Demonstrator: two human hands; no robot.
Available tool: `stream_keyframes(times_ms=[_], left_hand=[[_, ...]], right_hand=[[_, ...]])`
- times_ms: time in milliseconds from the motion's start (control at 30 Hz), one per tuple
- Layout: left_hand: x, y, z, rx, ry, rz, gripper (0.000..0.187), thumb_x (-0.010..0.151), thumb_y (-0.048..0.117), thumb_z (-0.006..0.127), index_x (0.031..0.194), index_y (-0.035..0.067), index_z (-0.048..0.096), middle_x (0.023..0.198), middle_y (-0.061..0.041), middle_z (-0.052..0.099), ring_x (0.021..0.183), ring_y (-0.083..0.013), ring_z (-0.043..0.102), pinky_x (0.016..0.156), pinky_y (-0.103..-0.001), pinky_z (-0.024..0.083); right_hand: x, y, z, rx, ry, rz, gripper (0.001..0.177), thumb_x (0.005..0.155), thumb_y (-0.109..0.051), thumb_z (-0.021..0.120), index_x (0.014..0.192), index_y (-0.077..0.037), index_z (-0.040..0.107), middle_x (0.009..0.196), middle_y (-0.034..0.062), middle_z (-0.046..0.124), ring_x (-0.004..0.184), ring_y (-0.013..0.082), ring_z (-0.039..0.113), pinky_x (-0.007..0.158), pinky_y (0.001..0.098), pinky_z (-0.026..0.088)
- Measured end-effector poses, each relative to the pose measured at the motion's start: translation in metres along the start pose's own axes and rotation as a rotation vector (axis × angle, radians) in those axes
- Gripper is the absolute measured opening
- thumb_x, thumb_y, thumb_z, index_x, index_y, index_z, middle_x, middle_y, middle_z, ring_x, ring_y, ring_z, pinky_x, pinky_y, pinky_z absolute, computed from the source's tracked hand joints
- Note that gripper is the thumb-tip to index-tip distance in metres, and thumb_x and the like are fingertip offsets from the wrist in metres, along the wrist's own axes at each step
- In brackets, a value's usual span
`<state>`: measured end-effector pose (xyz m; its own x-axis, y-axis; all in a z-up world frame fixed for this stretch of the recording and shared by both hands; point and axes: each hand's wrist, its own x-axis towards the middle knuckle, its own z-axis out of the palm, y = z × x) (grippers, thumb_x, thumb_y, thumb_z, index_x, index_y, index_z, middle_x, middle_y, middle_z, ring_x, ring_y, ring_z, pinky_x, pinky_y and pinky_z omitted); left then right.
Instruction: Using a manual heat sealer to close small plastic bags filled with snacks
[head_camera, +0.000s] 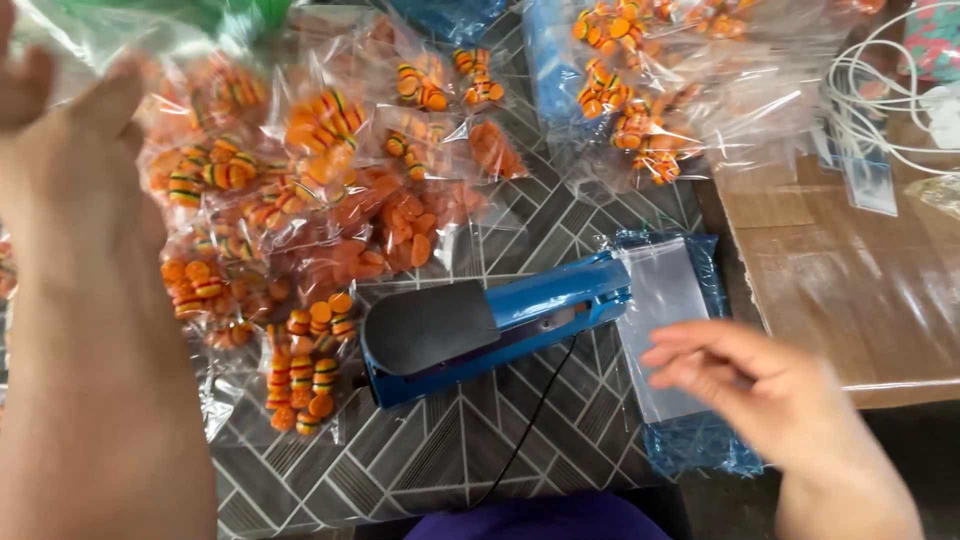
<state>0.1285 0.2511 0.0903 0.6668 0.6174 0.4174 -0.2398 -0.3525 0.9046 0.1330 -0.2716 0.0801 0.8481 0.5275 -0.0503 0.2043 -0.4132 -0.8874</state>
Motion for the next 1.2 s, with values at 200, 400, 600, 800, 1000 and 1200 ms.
stream_keyframes(times_ms=[200, 400, 600, 800, 1000, 1200], left_hand=[[-0.111, 0.031, -0.001, 0.075, 0.131, 0.069, 0.024, 0.11, -0.014, 0.068, 0.121, 0.006, 0.06, 0.104, -0.004, 0.054, 0.1, -0.0156, 0.055, 0.099, -0.029, 0.052], [-0.199, 0.077, 0.009, 0.116, 0.073, -0.077, 0.017, 0.113, 0.012, 0.062, 0.113, -0.005, 0.063, 0.076, -0.009, 0.062, 0.064, -0.0124, 0.06, 0.063, -0.023, 0.05], [-0.221, 0.084, 0.0, 0.154, 0.109, -0.156, 0.033, 0.098, 0.01, 0.067, 0.123, -0.011, 0.063, 0.072, -0.015, 0.063, 0.06, -0.0153, 0.061, 0.061, -0.023, 0.054], [-0.222, 0.095, 0.003, 0.194, 0.076, -0.166, 0.038, 0.096, 0.006, 0.07, 0.131, -0.006, 0.061, 0.073, -0.011, 0.064, 0.064, -0.0114, 0.066, 0.055, -0.015, 0.042], [-0.223, 0.091, 0.0, 0.178, -0.524, 0.121, 0.025, 0.086, 0.029, 0.075, 0.104, 0.012, 0.076, 0.082, 0.0, 0.08, 0.07, -0.0075, 0.08, 0.066, -0.019, 0.065], [-0.23, 0.102, 0.043, -0.162, -1.185, -0.267, 0.081, 0.091, 0.069, 0.055, 0.143, 0.008, 0.057, 0.121, -0.009, 0.076, 0.105, -0.0179, 0.074, 0.093, -0.033, 0.06]], right_hand=[[0.064, -0.024, -0.031, -0.226, 0.323, 0.317, 0.02, 0.101, -0.013, 0.065, 0.114, -0.003, 0.077, 0.095, 0.0139, 0.081, 0.075, 0.0255, 0.079, 0.078, 0.0313, 0.062], [0.185, 0.037, -0.039, 0.369, 0.238, 0.103, 0.047, 0.1, -0.009, 0.055, 0.146, -0.007, 0.049, 0.142, 0.0196, 0.056, 0.127, 0.0353, 0.064, 0.12, 0.052, 0.048], [0.277, 0.084, -0.048, 0.479, 0.551, 0.26, 0.06, 0.092, -0.02, 0.075, 0.148, -0.02, 0.053, 0.132, 0.0064, 0.062, 0.105, 0.0199, 0.071, 0.096, 0.0374, 0.07], [0.278, 0.056, -0.042, 0.506, 0.588, 0.375, 0.027, 0.1, -0.025, 0.069, 0.127, -0.022, 0.07, 0.104, -0.0068, 0.071, 0.074, 0.0097, 0.064, 0.067, 0.0243, 0.064], [0.197, 0.03, -0.062, 0.098, 0.472, -0.34, 0.021, 0.115, -0.014, 0.059, 0.132, -0.008, 0.07, 0.126, 0.007, 0.074, 0.101, 0.0118, 0.073, 0.098, 0.0277, 0.062], [0.058, 0.004, -0.034, 0.073, 0.606, -0.371, 0.028, 0.115, 0.011, 0.068, 0.134, -0.008, 0.06, 0.134, 0.005, 0.062, 0.127, 0.0226, 0.075, 0.121, 0.0259, 0.061]])
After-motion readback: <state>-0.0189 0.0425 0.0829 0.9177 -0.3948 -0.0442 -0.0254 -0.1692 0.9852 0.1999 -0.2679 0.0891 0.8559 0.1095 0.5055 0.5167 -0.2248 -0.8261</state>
